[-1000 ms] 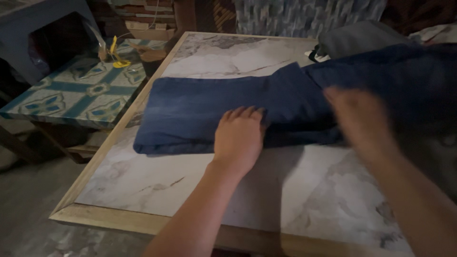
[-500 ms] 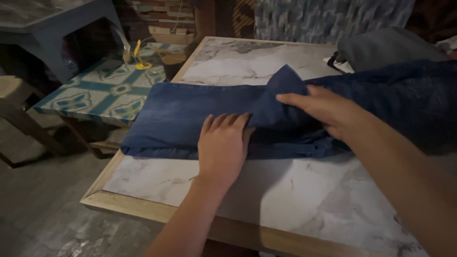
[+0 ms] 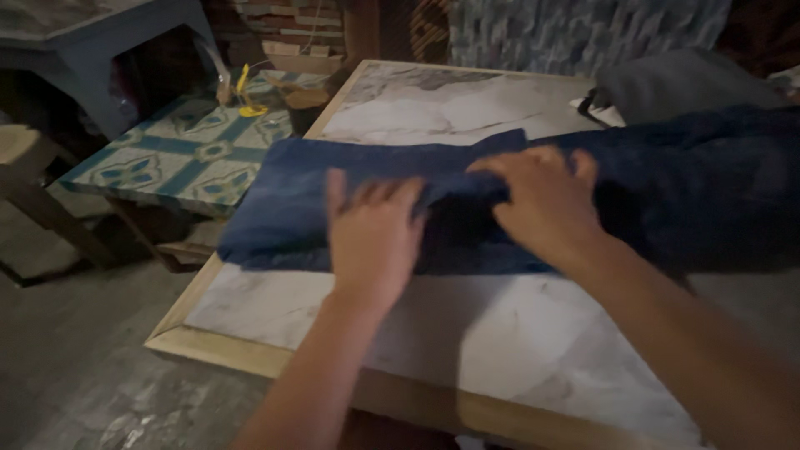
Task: The person folds a gray and white polo shirt, a pair of blue jeans, and a white sweater by hand on a table.
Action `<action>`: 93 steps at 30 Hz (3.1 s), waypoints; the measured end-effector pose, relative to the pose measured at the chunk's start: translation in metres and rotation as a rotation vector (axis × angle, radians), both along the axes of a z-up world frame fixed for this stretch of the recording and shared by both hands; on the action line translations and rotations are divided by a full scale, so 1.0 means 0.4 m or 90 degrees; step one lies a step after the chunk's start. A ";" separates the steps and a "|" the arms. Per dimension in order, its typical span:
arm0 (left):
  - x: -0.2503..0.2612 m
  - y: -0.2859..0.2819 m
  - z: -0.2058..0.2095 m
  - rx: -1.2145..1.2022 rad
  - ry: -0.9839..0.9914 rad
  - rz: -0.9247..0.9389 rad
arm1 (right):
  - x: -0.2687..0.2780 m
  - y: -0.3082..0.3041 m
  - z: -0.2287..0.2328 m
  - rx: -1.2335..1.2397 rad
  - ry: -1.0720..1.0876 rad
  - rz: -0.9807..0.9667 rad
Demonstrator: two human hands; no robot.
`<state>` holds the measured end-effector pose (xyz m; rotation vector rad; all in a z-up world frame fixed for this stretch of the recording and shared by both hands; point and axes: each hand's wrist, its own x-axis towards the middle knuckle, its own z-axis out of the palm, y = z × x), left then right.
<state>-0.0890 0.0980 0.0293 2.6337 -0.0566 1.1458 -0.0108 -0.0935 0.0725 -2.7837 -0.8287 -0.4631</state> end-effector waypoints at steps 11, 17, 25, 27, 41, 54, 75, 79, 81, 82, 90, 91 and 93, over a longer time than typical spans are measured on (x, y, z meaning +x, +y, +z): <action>-0.069 0.186 -0.022 -0.469 -0.021 0.274 | 0.122 -0.227 0.078 0.229 -0.388 0.018; -0.063 0.148 -0.008 -0.162 0.114 -0.083 | 0.045 -0.431 -0.043 0.197 -0.237 -0.095; -0.127 0.226 0.003 -0.138 0.217 0.057 | 0.044 -0.333 -0.103 0.176 -0.123 -0.131; -0.172 0.277 -0.001 -0.124 0.183 0.082 | 0.066 -0.267 -0.094 0.108 -0.124 -0.115; -0.219 0.468 0.153 -0.540 0.514 0.137 | 0.494 -0.261 0.019 0.380 0.440 -0.075; 0.131 0.455 -0.004 -0.398 0.347 0.409 | 0.609 -0.076 -0.034 0.211 -0.181 -0.015; 0.150 0.062 -0.006 -0.099 0.417 0.126 | 0.198 0.132 -0.103 0.092 -0.011 0.255; 0.157 0.065 -0.011 -0.101 0.417 0.138 | 0.266 -0.045 -0.114 -0.113 -0.164 0.083; 0.154 0.066 -0.003 -0.100 0.408 0.139 | 0.318 -0.135 -0.115 -0.048 -0.179 0.022; 0.148 0.063 0.001 -0.092 0.391 0.139 | 0.331 -0.176 -0.122 -0.050 -0.180 0.018; 0.050 -0.081 0.000 -0.001 0.246 -0.016 | 0.217 -0.211 -0.142 0.765 0.292 -0.258; 0.032 -0.106 -0.004 0.014 0.192 -0.009 | 0.195 -0.198 -0.122 0.943 0.354 -0.246; 0.019 -0.121 -0.002 0.027 0.138 0.002 | 0.161 -0.157 -0.091 1.177 0.524 -0.097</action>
